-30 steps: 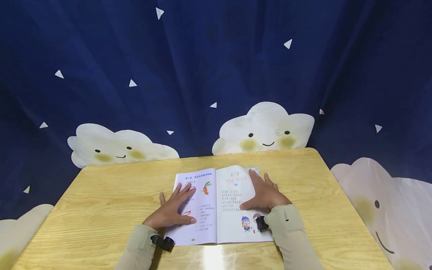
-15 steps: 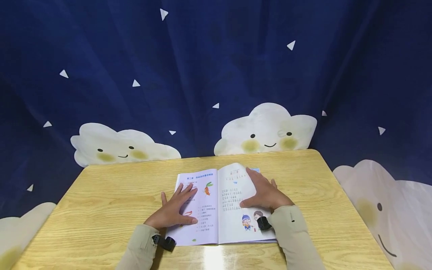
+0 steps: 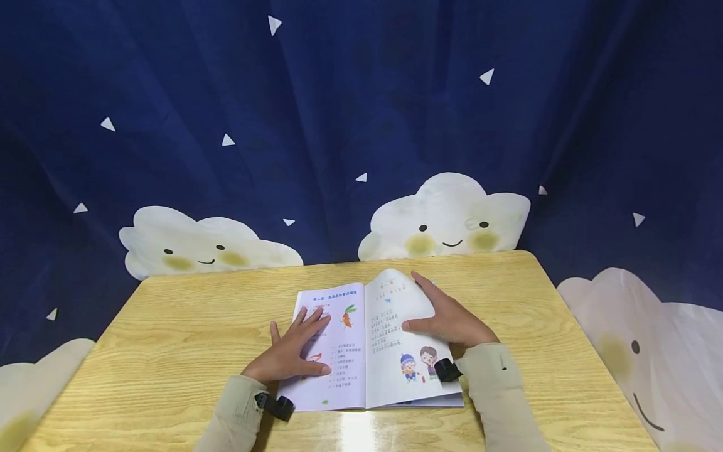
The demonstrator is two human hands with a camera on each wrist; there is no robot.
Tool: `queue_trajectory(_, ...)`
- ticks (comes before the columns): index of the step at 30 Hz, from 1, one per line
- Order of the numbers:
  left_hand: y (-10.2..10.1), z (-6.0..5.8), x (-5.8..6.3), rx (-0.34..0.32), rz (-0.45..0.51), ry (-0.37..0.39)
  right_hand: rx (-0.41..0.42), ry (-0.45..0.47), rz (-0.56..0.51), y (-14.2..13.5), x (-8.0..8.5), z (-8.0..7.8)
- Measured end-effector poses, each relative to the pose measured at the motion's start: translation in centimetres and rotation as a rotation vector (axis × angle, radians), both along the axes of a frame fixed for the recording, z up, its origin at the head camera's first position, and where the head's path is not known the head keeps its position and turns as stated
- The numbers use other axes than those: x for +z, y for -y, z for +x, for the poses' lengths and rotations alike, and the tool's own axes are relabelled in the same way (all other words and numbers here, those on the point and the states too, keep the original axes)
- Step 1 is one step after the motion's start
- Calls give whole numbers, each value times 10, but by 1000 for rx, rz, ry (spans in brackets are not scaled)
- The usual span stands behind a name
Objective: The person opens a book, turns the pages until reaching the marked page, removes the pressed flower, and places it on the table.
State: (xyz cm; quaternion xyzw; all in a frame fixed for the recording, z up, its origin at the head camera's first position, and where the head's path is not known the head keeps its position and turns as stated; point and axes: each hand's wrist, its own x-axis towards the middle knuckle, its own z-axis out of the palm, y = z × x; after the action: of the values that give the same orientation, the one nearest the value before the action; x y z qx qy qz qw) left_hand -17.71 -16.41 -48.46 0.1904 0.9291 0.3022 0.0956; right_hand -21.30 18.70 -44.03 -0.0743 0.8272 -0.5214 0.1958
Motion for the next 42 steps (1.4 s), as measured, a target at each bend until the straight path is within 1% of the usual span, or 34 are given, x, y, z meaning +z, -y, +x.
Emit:
queue_trajectory(2, 1, 0, 0, 0, 2, -3, 40, -70, 31, -3, 2, -2)
queue_trajectory(5, 1, -1, -1, 1, 3, -5, 87, -143, 41, -8, 4, -4)
queue_trajectory(8, 1, -1, -1, 4, -6, -6, 116, -147, -19, -13, 5, -6)
queue_trajectory(11, 1, -1, -1, 7, -12, -12, 122, -138, -55, -18, 6, -8)
queue_trajectory(15, 1, -1, -1, 8, -11, -9, 126, -173, -42, -23, 8, -8)
queue_trajectory(18, 1, -1, -1, 8, -10, -5, 146, -215, -50, -27, 9, -7)
queue_trajectory(23, 2, -1, -1, 9, -10, -7, 150, -267, -74, -32, 8, -8)
queue_trajectory(28, 2, -1, 0, 2, -3, -5, 127, -204, -174, -35, 8, -7)
queue_trajectory(31, 2, -1, 0, -2, 5, -1, 124, -181, -208, -35, 10, -6)
queue_trajectory(37, 2, -1, 0, -4, 4, 6, 151, -261, -137, -35, 11, -6)
queue_trajectory(42, 1, -1, 0, -13, 0, 4, 136, -271, -118, -35, 16, -2)
